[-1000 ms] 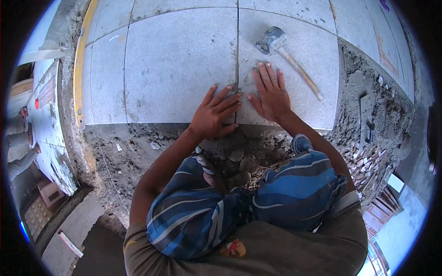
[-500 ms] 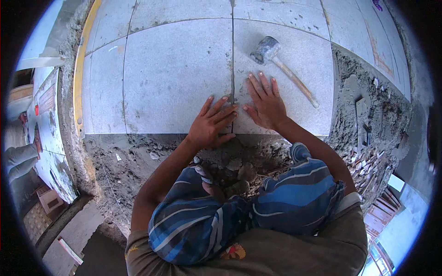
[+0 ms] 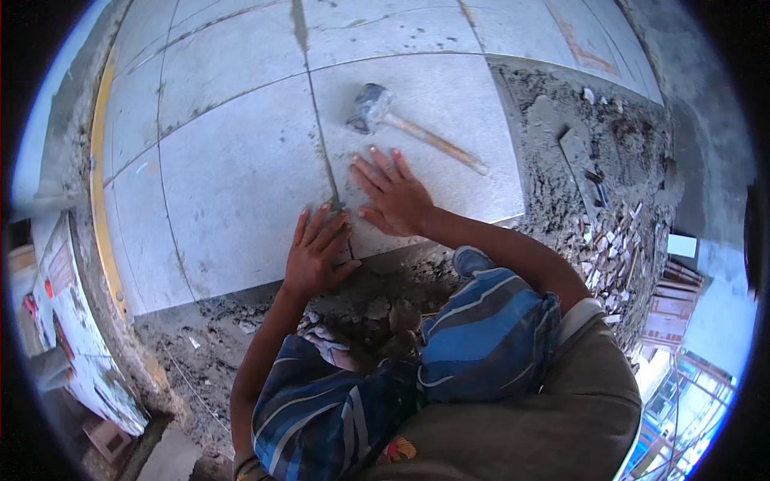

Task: Laying and leveling floor tiles on a mortar bed.

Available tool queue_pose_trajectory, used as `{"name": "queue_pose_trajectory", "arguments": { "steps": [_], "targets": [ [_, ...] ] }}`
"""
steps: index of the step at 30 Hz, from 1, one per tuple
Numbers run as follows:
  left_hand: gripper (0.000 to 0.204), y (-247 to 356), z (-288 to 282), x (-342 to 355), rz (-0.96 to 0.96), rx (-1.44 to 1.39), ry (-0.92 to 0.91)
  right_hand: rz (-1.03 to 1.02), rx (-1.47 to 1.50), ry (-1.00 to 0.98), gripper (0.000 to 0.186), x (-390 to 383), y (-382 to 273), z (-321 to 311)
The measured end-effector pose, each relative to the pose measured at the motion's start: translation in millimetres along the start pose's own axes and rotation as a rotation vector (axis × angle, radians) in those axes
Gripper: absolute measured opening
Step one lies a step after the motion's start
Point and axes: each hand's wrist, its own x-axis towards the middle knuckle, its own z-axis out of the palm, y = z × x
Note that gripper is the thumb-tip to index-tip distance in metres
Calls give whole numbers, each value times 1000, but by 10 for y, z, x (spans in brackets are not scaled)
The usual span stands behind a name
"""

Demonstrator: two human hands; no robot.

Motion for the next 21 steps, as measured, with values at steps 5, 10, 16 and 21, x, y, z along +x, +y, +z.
{"name": "queue_pose_trajectory", "arguments": {
  "steps": [5,10,16,21],
  "targets": [
    [59,-1,-15,1,10,-9,17,-15,-18,60,72,-3,-7,12],
    [60,-9,-18,-3,16,-8,5,-18,-7,62,71,-4,6,22],
    [62,-19,-21,-22,-13,2,-6,-4,56,-8,74,2,-4,-17],
    [67,-8,-67,-35,-3,14,-13,31,76,-25,73,-9,-5,-31]
  ]
}}
